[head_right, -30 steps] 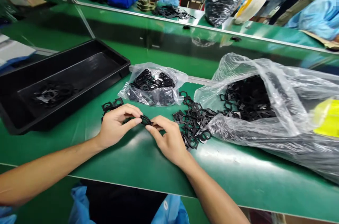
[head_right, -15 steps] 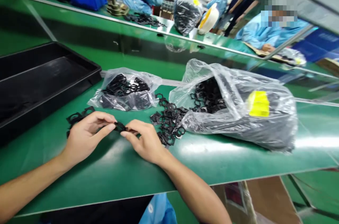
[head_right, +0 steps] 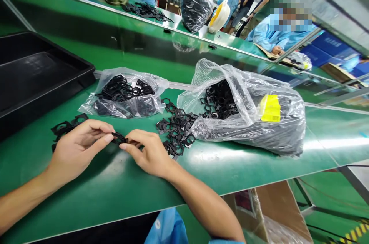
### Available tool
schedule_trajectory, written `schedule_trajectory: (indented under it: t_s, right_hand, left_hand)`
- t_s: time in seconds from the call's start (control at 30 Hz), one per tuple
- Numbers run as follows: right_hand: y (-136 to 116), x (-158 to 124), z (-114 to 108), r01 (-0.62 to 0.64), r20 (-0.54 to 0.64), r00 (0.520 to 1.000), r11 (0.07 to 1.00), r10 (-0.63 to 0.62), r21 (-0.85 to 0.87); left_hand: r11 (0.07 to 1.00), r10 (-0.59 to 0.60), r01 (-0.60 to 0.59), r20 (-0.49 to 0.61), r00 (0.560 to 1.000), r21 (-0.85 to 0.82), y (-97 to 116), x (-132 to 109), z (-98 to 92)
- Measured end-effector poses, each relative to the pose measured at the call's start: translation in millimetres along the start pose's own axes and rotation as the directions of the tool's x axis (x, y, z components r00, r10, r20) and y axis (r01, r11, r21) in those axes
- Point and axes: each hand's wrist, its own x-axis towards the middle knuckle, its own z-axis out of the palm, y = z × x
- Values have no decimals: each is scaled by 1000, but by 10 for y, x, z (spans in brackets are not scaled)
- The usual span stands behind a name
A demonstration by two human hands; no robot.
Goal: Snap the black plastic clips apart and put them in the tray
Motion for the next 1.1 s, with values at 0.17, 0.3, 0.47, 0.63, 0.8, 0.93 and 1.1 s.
schedule_trajectory:
  t_s: [0.17,0.3,0.47,0.63,0.8,0.93,1.1]
  right_hand:
    - [-11,-9,8,-10,-1,1000,998,10,-55]
    - [-14,-9,14,-19,-10,1000,996,18,-91]
    - [-8,3,-9,-47,-7,999,991,46,-123]
    - [-41,-8,2,-96,-25,995,992,95,-77]
    - [-41,4,25,-245,12,967,909,256,338]
    - [15,45,-4,-337,133,936,714,327,614]
    - [44,63,-6,-307,71,948,826,311,473]
  left_hand:
    - [989,-109,116,78,991,-95,1,71,-32]
    - [985,-141,149,96,985,-82,-15,71,-36]
    - [995,-97,100,85,992,-27,-11,14,-15]
    - [998,-64,66,87,994,-15,17,-1,2]
    - [998,32,-37,95,995,45,20,4,4]
    - [924,313,-333,126,941,188,11,-20,-15]
    - [882,396,-410,106,912,231,20,-5,-31]
